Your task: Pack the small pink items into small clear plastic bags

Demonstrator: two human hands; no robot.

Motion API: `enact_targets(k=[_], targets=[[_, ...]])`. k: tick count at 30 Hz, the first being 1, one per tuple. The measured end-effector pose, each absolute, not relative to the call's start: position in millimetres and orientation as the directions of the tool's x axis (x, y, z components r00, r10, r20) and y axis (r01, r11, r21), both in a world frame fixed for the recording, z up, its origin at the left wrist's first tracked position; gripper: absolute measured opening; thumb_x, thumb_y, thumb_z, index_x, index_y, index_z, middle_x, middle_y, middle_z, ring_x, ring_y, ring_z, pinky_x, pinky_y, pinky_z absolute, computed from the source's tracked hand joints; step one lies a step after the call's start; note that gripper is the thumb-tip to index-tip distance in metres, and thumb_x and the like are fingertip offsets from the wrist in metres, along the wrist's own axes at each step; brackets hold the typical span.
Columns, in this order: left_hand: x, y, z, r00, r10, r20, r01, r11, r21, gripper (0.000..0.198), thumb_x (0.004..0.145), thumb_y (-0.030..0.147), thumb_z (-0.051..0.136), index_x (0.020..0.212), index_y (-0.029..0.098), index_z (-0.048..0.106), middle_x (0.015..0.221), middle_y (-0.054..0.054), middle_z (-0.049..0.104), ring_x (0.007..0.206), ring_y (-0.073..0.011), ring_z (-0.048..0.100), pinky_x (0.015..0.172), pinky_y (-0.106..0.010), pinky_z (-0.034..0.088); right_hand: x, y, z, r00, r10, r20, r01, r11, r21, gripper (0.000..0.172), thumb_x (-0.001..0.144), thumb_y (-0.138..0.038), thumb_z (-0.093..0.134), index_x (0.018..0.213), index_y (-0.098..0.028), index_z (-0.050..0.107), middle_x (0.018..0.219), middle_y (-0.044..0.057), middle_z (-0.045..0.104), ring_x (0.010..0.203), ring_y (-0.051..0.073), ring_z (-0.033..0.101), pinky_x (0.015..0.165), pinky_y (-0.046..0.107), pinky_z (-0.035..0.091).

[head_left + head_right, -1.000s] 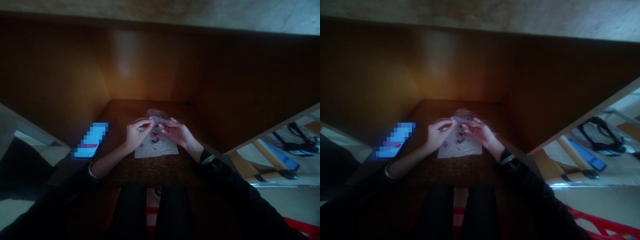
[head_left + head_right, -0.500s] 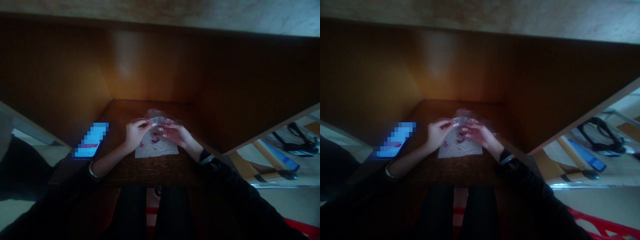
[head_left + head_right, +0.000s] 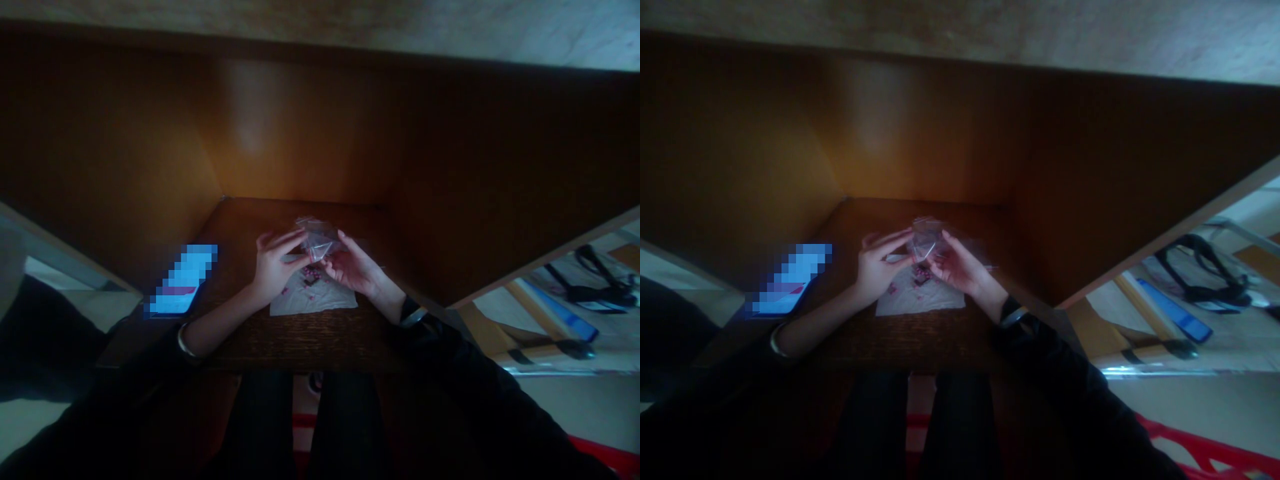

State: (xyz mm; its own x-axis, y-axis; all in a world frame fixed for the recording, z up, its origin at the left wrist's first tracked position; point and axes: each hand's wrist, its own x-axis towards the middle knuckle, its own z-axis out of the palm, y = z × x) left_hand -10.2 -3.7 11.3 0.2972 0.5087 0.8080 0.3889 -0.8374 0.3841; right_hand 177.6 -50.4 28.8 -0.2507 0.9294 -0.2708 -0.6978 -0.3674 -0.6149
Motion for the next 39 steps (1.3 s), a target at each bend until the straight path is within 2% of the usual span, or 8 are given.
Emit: enact_targets(k=[7,14,18,21,25,29,32,39], targets=[[-9,-11,15,0.337,0.48,0.81,0.405,-0.851,0.335,0.033,0.074,0.028,0.078,0.105,0.027,0.068,0.107,-0.004,0.073,0.098,-0.0231,0.068,0.095,-0.046,0.043,176,-51,28,-0.103,0.97,-0.218,-0.684,-0.228,-0.693,0.018,0.079,-0.034,0.072,0.088,-0.022,0.064,0.082,0.0,0.069,0.062,0.008,0.062,0.047,0.015,0.05],[-10,-17,24,0.406,0.463,0.788,0.369,-0.872,0.322,0.036,0.074,0.028,0.078,0.106,0.024,0.064,0.114,-0.006,0.067,0.106,-0.024,0.062,0.095,-0.043,0.042,178,-51,28,-0.133,0.98,-0.15,-0.641,-0.2,-0.741,0.023,0.076,-0.041,0.073,0.084,-0.021,0.066,0.079,-0.001,0.068,0.05,0.004,0.05,0.038,0.013,0.038],[-9,-20,25,0.439,0.481,0.759,0.362,-0.868,0.341,0.02,0.074,0.026,0.075,0.086,0.022,0.06,0.113,-0.006,0.066,0.107,-0.0259,0.062,0.096,-0.046,0.038,181,-50,26,-0.059,0.988,-0.141,-0.641,-0.146,-0.754,0.016,0.074,-0.033,0.074,0.083,-0.023,0.066,0.088,-0.001,0.071,0.048,0.004,0.047,0.04,0.015,0.039],[-8,-20,24,0.457,0.499,0.736,0.325,-0.864,0.384,0.021,0.072,0.017,0.069,0.076,0.021,0.048,0.107,-0.006,0.066,0.105,-0.0259,0.062,0.091,-0.045,0.04,182,-49,26,-0.005,0.991,-0.136,-0.645,-0.107,-0.757,0.012,0.074,-0.029,0.074,0.082,-0.023,0.067,0.09,-0.001,0.071,0.049,0.004,0.048,0.04,0.016,0.036],[-9,-16,21,0.563,0.495,0.662,0.262,-0.866,0.426,0.031,0.069,0.017,0.065,0.094,0.021,0.047,0.108,-0.009,0.065,0.104,-0.0265,0.062,0.087,-0.044,0.045,181,-49,24,0.052,0.989,-0.141,-0.588,-0.084,-0.805,0.014,0.072,-0.03,0.074,0.08,-0.022,0.067,0.079,-0.001,0.07,0.046,0.005,0.046,0.036,0.016,0.03],[-8,-15,18,0.646,0.51,0.567,0.294,-0.853,0.432,0.055,0.069,0.033,0.073,0.115,0.016,0.047,0.111,-0.015,0.065,0.101,-0.0296,0.064,0.088,-0.048,0.047,177,-49,23,0.208,0.971,-0.118,-0.461,-0.01,-0.888,0.022,0.067,-0.029,0.078,0.083,-0.02,0.066,0.073,0.0,0.07,0.05,0.007,0.053,0.038,0.018,0.033],[-7,-16,16,0.693,0.529,0.49,0.32,-0.835,0.448,0.071,0.067,0.042,0.076,0.125,0.015,0.045,0.115,-0.016,0.066,0.103,-0.0318,0.065,0.09,-0.05,0.047,175,-50,24,0.283,0.953,-0.106,-0.365,0.005,-0.931,0.031,0.066,-0.033,0.079,0.089,-0.02,0.063,0.07,-0.001,0.069,0.041,0.005,0.046,0.034,0.019,0.028],[-6,-16,19,0.736,0.594,0.325,0.366,-0.753,0.547,0.054,0.076,0.043,0.069,0.12,0.016,0.055,0.115,-0.014,0.067,0.104,-0.0295,0.064,0.091,-0.047,0.047,173,-52,24,0.299,0.954,0.015,-0.173,0.069,-0.983,0.044,0.066,-0.041,0.076,0.1,-0.018,0.058,0.072,-0.001,0.066,0.037,0.004,0.041,0.033,0.021,0.022]])
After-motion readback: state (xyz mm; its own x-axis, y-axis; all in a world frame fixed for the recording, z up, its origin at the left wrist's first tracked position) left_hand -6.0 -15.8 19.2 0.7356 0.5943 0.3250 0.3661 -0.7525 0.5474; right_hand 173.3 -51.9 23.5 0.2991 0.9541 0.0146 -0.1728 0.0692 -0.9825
